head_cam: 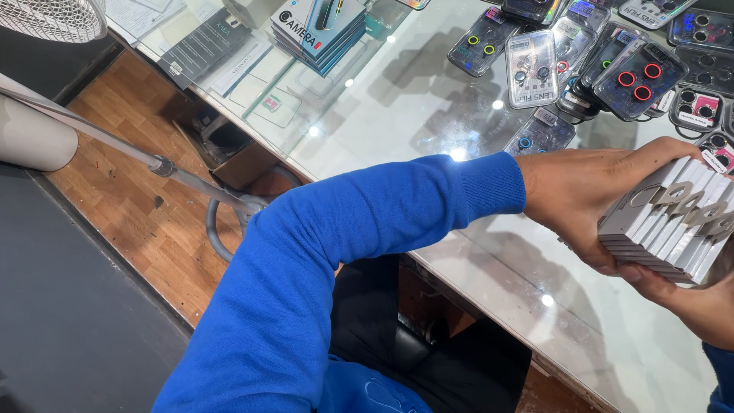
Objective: Stacking and aligning small accessory boxes on a glass counter in a retail environment.
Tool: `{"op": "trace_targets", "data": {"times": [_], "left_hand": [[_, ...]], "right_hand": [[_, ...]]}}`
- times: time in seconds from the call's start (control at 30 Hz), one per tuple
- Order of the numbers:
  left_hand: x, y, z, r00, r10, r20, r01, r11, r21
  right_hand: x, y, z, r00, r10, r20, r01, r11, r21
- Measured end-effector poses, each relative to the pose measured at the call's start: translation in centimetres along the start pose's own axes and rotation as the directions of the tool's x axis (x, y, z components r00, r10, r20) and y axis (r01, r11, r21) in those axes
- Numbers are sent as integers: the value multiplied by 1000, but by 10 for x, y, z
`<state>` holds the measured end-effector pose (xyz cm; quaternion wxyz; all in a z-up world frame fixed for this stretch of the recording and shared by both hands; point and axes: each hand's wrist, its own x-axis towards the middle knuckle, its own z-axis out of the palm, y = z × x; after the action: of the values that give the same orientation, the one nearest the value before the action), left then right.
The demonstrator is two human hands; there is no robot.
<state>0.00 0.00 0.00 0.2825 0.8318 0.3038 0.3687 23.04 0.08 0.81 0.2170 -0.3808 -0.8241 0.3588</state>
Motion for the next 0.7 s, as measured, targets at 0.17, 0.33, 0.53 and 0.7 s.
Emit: {"op": "trace_targets", "data": {"times": [0.17, 0.33, 0.53, 0.7], "left_hand": [[0, 0, -2, 993, 114, -23, -114, 993, -26], [-1, -2, -1, 995, 99, -18, -98, 995, 26], [-1, 1, -2, 997, 79, -4, -79, 996, -40], [-1, -1, -3, 994, 110, -14, -111, 993, -51]], "right_hand": [[2, 4, -2, 993, 81, 83, -79, 997, -28], [3, 26, -6, 954, 242, 176, -251, 967, 33], [0, -2, -1, 1000, -7, 20, 8, 999, -35], [3, -6, -4, 1000, -17, 9, 17, 998, -59]]}}
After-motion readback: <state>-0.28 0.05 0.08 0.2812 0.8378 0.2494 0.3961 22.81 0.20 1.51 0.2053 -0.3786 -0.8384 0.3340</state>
